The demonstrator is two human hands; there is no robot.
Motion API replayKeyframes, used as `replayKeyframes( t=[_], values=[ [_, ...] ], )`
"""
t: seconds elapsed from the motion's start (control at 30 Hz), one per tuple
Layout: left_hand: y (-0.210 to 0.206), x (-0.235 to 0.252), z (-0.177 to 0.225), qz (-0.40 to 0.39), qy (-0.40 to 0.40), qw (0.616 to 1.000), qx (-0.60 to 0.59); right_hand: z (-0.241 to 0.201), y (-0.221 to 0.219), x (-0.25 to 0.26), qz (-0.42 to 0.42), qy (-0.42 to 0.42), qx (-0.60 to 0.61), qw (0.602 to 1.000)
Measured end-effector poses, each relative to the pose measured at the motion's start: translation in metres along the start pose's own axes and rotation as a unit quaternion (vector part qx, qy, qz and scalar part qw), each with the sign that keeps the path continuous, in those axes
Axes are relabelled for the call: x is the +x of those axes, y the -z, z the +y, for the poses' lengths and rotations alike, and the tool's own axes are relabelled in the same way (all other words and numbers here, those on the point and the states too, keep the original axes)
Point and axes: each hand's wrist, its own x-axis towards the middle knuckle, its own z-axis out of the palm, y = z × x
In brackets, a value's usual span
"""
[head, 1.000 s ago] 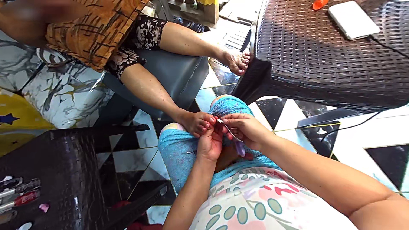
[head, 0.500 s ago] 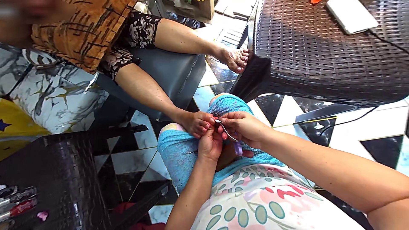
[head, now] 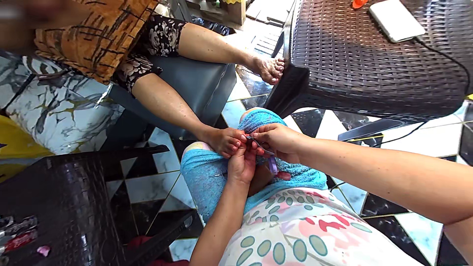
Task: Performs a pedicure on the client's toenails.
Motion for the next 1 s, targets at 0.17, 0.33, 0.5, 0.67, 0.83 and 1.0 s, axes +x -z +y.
replayKeyframes(
  t=[0.17, 0.33, 0.5, 0.67, 0.83, 1.0],
  values=[
    [0.000, 0.001, 0.000, 0.007, 0.002, 1.000, -0.001, 0.003, 0.000, -0.001, -0.007, -0.005, 0.034, 0.999],
    [-0.003, -0.001, 0.001, 0.012, 0.006, 1.000, -0.002, 0.002, 0.004, -0.002, -0.012, 0.012, 0.016, 1.000],
    [0.000, 0.001, 0.000, -0.001, -0.002, 1.000, 0.008, -0.002, 0.005, 0.002, -0.012, 0.024, -0.018, 0.999],
    [-0.001, 0.002, -0.001, 0.003, -0.006, 1.000, 0.005, -0.008, 0.001, 0.003, -0.003, 0.008, -0.035, 0.999],
    [-0.001, 0.002, -0.001, 0.010, -0.009, 1.000, -0.001, -0.018, -0.001, 0.004, 0.005, -0.017, -0.054, 0.998],
    [-0.002, 0.002, -0.001, 0.019, -0.013, 1.000, -0.003, -0.019, -0.003, 0.004, 0.013, -0.017, -0.066, 0.998]
  ],
)
